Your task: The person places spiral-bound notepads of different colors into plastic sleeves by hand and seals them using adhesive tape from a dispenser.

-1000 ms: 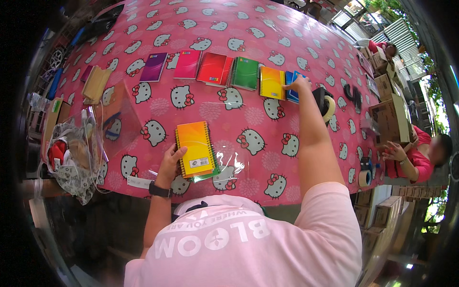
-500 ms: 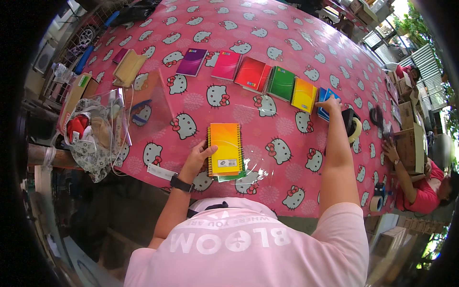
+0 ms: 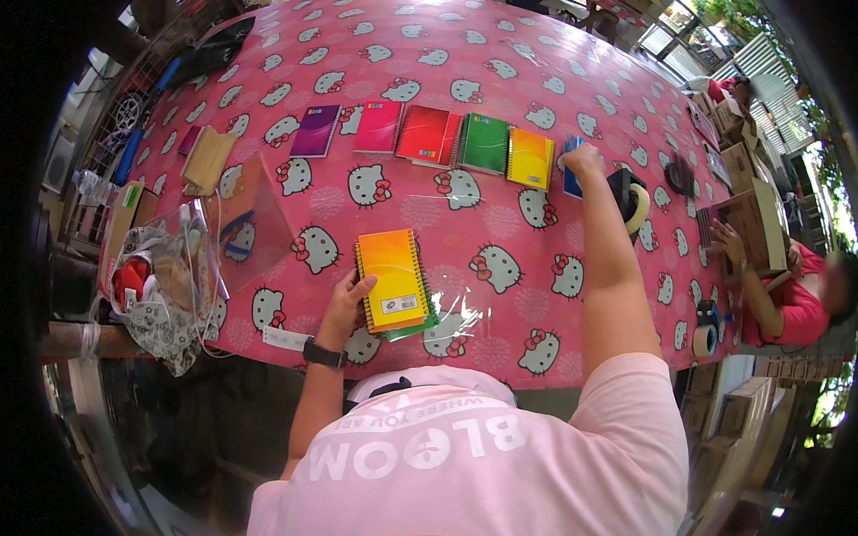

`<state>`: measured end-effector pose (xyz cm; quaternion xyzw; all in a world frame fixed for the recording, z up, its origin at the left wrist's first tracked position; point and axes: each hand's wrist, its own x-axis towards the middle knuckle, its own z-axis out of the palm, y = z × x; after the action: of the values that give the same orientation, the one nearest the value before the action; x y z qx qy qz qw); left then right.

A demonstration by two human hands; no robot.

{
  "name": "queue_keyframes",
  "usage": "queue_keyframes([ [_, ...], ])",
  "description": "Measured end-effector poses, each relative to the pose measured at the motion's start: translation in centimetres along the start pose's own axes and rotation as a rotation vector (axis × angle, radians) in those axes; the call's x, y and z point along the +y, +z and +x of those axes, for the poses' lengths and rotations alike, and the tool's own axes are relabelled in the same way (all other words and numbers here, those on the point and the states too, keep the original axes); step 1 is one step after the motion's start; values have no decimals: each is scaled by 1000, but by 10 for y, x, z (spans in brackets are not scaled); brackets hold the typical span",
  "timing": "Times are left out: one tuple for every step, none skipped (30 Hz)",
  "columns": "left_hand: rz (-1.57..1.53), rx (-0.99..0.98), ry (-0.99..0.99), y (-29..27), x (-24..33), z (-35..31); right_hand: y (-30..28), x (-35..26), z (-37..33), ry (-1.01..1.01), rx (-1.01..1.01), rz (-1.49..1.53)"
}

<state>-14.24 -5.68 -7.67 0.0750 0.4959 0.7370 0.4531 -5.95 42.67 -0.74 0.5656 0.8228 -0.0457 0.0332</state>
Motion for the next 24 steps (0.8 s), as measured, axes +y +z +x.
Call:
queue_keyframes([
  [7, -5, -12, -1, 0, 1, -3, 1, 0, 7, 55, -5],
  [14, -7, -26, -4, 1, 1, -2, 4, 0, 12, 106, -11],
  [22, -9, -40, -6, 1, 2, -1, 7, -1, 18, 157, -17],
  [26, -5, -34, -5, -1, 1, 2, 13, -4, -8, 197, -18],
  [30, -5, -26, -2, 0, 1, 6, 22, -5, -32, 242, -18],
  [35, -8, -19, 1, 1, 2, 8, 32, -5, -53, 287, -20],
  [26, -18, -19, 4, 1, 2, 5, 42, -2, -78, 341, -25],
  [19, -22, -16, 4, 1, 2, -1, 45, -2, -108, 392, -28],
  [10, -22, -15, 4, 1, 2, -9, 45, -7, -141, 440, -32],
  [3, -24, -20, 5, 2, 2, -20, 47, -12, -214, 435, 4],
  [-6, -10, -25, 3, 3, -1, -39, 35, -26, -299, 420, 43],
  [-14, 3, -29, 1, 4, -3, -61, 21, -44, -383, 404, 84],
  [-19, -9, -36, 0, 4, -2, -81, 7, -66, -410, 266, 164],
  [-21, -15, -46, -2, 2, 0, -98, -9, -91, -435, 119, 246],
  [-18, -15, -58, -5, 2, -1, -114, -22, -118, -542, 42, 249],
  [-5, -10, -57, -6, 1, -2, -124, -33, -141, -647, -25, 256],
  [7, -11, -46, -4, 0, 1, -125, -43, -158, -741, -126, 330],
  [14, -17, -35, -3, -2, 4, -126, -52, -172, -832, -222, 398],
  [17, -8, -4, -3, -2, 5, -124, -62, -184, -924, -321, 465],
  [10, -12, -10, -3, -3, 4, -121, -70, -194, -1039, -391, 473],
  [3, -18, -14, -3, -2, 5, -117, -78, -201, -1155, -458, 479],
  [-3, -24, -17, -3, -1, 5, -113, -85, -207, -1272, -527, 482],
  [27, -32, 1, -7, -3, 5, -105, -93, -214, -1196, -615, 629],
  [58, -46, 18, -10, -6, 6, -96, -98, -219, -1107, -699, 771],
])
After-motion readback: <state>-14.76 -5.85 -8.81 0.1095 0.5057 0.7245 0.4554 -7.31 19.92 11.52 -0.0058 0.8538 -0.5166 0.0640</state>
